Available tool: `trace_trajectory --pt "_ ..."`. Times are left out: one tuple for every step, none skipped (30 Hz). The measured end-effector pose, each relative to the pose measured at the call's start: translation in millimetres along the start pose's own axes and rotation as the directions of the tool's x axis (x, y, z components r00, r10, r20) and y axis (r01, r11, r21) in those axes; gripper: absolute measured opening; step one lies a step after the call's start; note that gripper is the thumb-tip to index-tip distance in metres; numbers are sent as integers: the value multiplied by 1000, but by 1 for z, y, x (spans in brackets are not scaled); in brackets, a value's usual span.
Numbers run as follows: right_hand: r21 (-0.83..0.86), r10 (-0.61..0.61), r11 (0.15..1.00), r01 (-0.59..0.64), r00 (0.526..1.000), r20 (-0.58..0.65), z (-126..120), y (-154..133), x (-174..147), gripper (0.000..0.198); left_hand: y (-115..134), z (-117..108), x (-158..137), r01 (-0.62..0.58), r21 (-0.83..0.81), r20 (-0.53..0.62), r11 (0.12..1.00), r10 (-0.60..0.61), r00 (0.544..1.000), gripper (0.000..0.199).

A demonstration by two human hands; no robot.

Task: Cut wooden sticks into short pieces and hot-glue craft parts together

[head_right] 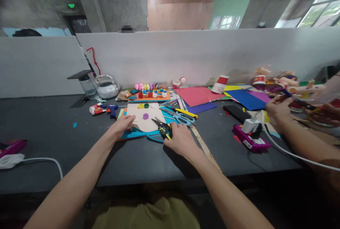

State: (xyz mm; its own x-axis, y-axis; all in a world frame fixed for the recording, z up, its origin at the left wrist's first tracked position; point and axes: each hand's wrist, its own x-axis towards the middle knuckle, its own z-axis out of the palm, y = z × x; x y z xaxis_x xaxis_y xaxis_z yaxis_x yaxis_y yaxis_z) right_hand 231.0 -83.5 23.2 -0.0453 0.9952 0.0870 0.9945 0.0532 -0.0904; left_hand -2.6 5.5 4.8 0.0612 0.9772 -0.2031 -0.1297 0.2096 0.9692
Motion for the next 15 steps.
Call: trace_trajectory --pt "16 -4 1000 4 1000 -4 0 6 -1 52 0 0 2 12 -20 -9 1000 -12 1000 32" --pt "33 -6 999 6 1000 -9 0 13 -2 51 1 0 4 22 -44 -22 999 -23 999 32" --pt "49 0 999 1 1000 -16 1 21 -3 52 2 0 6 32 -73 -38 997 -35 999 31" --pt "68 9 998 -8 1000 -26 1 28 -5 53 4 0 7 41 -106 -53 994 -47 997 30" --pt "92 24 996 -20 999 -39 2 36 -7 54 6 0 10 51 -140 -68 989 -61 996 27" --pt "110 38 993 -33 998 -47 2 42 -9 54 8 -1 12 60 -176 -81 982 -75 994 24" --pt "124 52 991 -45 997 -54 3 48 -12 54 11 -1 14 69 -213 -92 975 -90 992 20" --pt "133 67 989 -58 996 -63 3 53 -15 53 15 -1 17 74 -250 -104 966 -103 989 18" --pt "138 78 988 -68 994 -71 3 57 -18 53 19 -1 20 75 -286 -117 955 -112 987 20" --pt "145 86 987 -74 993 -82 3 60 -21 53 23 0 24 71 -322 -131 944 -119 984 25" --pt "152 91 985 -77 991 -93 3 62 -24 53 27 0 27 63 -358 -146 932 -122 982 30" --pt "160 93 984 -76 991 -101 3 63 -26 53 31 1 31 51 -391 -162 919 -124 979 33" --pt "168 94 983 -75 990 -106 3 64 -29 53 35 2 35 38 -423 -177 905 -124 976 35" --pt "176 93 982 -73 990 -107 3 64 -31 53 40 2 39 25 -453 -192 891 -125 973 36" --pt "182 94 981 -73 990 -107 4 63 -32 53 44 3 43 12 -481 -206 877 -126 971 36"
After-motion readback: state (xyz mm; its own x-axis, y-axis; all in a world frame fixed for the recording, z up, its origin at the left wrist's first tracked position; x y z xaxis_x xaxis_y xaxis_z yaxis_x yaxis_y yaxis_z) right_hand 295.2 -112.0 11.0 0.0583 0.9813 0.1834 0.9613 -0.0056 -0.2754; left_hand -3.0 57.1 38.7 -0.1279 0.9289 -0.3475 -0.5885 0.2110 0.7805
